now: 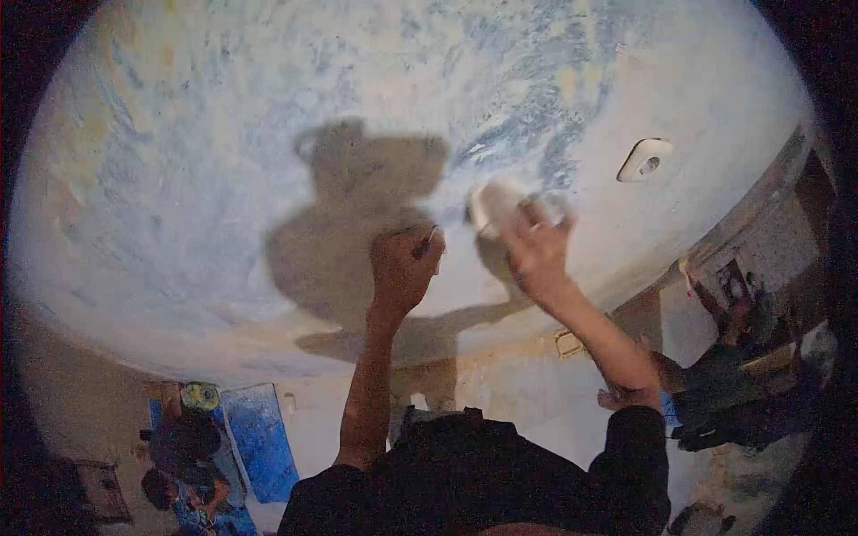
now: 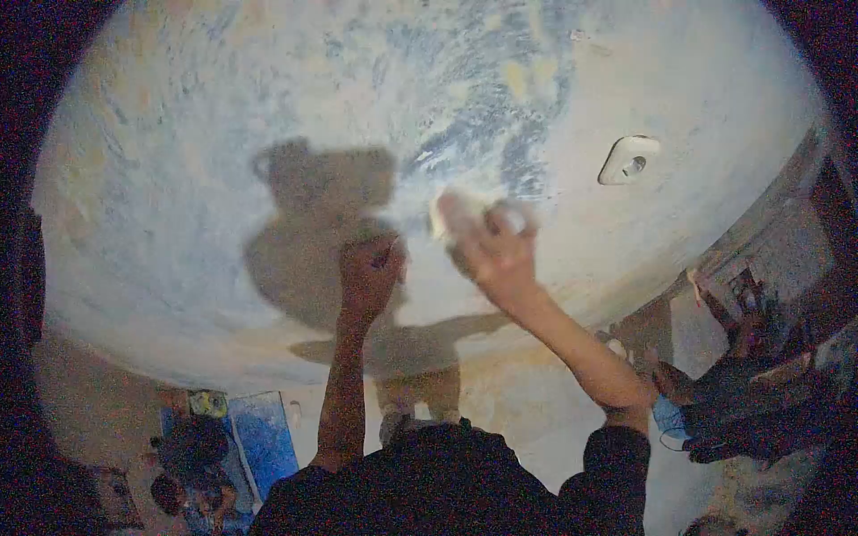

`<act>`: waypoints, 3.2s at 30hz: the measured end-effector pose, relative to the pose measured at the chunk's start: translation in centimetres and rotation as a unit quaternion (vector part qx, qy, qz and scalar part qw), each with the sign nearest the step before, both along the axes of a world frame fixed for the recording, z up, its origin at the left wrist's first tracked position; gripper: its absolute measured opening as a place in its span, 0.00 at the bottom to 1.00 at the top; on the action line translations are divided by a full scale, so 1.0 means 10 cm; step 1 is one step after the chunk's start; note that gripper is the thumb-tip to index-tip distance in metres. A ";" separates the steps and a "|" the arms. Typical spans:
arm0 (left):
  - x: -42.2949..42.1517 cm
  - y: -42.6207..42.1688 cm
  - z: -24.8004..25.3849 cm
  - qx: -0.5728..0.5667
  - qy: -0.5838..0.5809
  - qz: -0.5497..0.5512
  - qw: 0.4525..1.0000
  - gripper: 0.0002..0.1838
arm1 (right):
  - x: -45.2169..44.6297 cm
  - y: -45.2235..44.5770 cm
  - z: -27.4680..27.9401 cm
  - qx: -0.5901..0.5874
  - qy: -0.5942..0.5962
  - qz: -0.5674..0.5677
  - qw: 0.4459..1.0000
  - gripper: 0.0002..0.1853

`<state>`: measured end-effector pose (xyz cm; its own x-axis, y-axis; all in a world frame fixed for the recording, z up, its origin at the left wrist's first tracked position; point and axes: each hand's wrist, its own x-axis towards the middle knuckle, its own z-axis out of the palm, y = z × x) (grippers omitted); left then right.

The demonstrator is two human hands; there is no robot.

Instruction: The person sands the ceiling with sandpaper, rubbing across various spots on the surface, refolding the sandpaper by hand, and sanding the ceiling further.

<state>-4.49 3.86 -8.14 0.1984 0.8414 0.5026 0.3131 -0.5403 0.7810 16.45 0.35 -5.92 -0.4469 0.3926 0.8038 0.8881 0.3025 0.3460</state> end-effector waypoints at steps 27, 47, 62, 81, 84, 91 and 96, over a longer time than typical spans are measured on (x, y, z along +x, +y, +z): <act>0.43 0.40 -0.27 0.098 0.003 0.032 0.995 0.16 | 0.54 0.45 0.29 0.080 0.061 0.043 0.994 0.26; 0.32 0.35 -0.20 0.156 -0.001 0.057 0.986 0.18 | 0.40 0.26 0.75 -0.006 -0.010 0.060 0.998 0.30; 0.32 0.34 -0.09 0.145 0.025 0.039 0.988 0.20 | 0.35 0.37 0.62 0.003 -0.077 0.122 0.990 0.26; 0.33 0.34 -0.10 0.078 0.020 0.027 0.996 0.18 | 0.20 0.11 0.76 -0.145 -0.124 0.117 0.975 0.26; 0.28 0.20 -0.05 0.023 -0.037 -0.011 0.999 0.17 | 0.23 0.00 0.90 -0.177 0.039 0.108 0.978 0.25; 0.37 -0.34 -0.52 -0.106 -0.304 -0.105 0.941 0.16 | -0.01 -0.07 0.19 -0.419 0.569 0.308 0.637 0.18; 0.31 -0.41 -2.04 -0.299 -0.581 -0.257 0.712 0.23 | -0.25 -0.21 -0.67 -0.507 0.514 0.213 0.658 0.21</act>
